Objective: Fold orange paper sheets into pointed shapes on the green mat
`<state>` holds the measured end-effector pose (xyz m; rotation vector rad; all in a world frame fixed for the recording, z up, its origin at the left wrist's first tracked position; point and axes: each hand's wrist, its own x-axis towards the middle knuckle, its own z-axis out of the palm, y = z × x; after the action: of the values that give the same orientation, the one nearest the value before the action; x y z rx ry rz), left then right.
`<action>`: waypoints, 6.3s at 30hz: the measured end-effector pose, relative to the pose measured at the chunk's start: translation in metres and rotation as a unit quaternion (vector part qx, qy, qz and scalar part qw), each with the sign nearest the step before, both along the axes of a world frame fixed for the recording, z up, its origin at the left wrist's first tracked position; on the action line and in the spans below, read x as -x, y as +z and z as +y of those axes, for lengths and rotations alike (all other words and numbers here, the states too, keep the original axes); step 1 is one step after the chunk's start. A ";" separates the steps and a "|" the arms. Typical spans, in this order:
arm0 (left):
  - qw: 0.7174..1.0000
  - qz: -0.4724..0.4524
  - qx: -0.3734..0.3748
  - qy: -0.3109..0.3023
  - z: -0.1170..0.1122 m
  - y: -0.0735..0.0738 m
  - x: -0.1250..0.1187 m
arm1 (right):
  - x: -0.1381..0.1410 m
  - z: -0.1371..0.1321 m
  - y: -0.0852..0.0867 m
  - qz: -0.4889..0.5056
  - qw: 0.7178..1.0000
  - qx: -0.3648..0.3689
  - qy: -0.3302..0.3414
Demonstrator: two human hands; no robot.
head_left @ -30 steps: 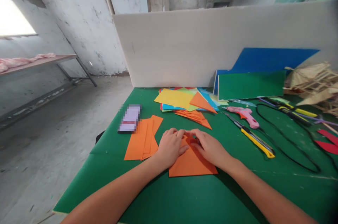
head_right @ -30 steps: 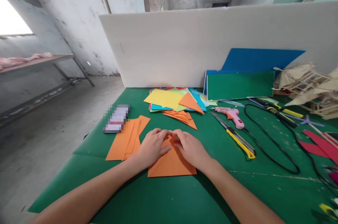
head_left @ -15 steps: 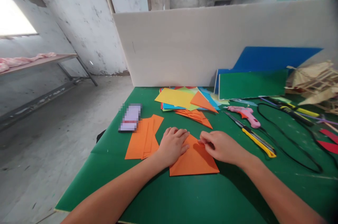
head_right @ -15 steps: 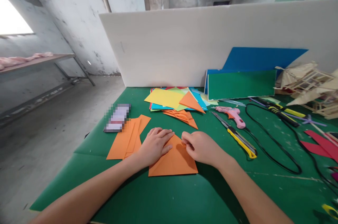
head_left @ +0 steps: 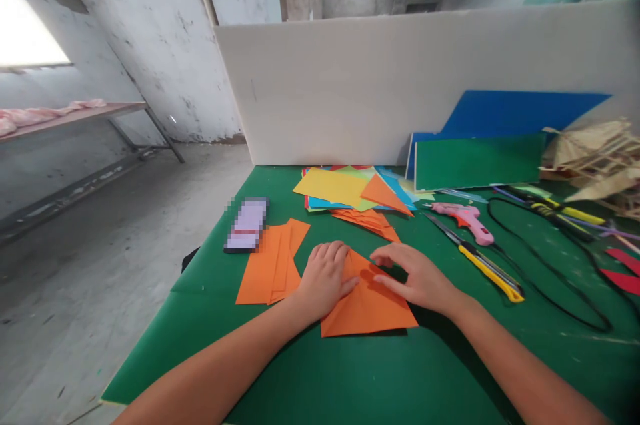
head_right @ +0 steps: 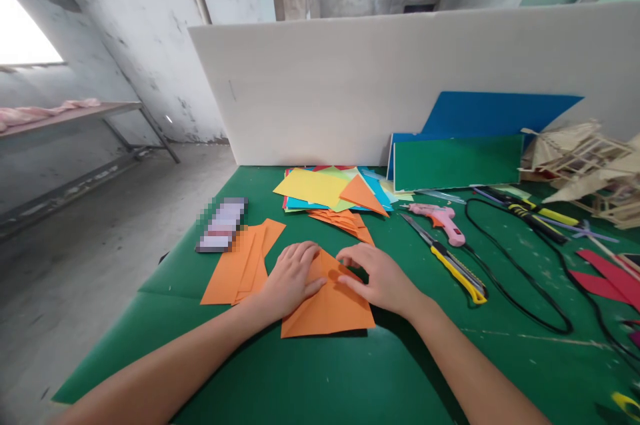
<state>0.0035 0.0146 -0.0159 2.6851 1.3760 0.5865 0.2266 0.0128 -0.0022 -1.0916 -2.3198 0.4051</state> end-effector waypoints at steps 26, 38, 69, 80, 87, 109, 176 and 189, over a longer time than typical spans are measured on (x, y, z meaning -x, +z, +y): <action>0.991 -0.054 0.064 0.102 0.008 0.016 0.020 | 0.013 0.002 -0.004 -0.086 0.994 -0.014 0.072; 0.989 -0.111 0.081 -0.047 0.010 0.006 0.021 | 0.024 0.003 -0.012 -0.084 0.996 -0.023 0.026; 0.977 0.003 -0.032 -0.209 0.006 0.004 0.019 | 0.024 0.004 -0.011 -0.058 0.997 -0.043 0.037; 0.976 0.000 -0.017 -0.219 0.006 0.004 0.017 | 0.024 0.003 -0.010 -0.049 0.997 -0.053 0.037; 0.977 0.026 -0.022 -0.210 0.002 0.002 0.013 | 0.024 0.003 -0.012 -0.065 0.995 -0.058 0.042; 0.994 -0.028 -0.031 -0.103 0.001 -0.004 0.011 | 0.033 0.005 -0.017 -0.027 0.999 -0.026 -0.033; 0.995 -0.016 0.074 -0.067 0.008 0.008 0.012 | 0.032 0.004 -0.021 -0.014 0.995 -0.097 0.017; 0.996 -0.002 0.070 -0.051 0.005 0.010 0.012 | 0.035 0.001 -0.021 -0.018 0.997 -0.069 -0.023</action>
<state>-0.0084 0.0196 -0.0057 2.6223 1.2215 0.4671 0.1915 0.0136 -0.0232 -1.0915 -2.3118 0.2049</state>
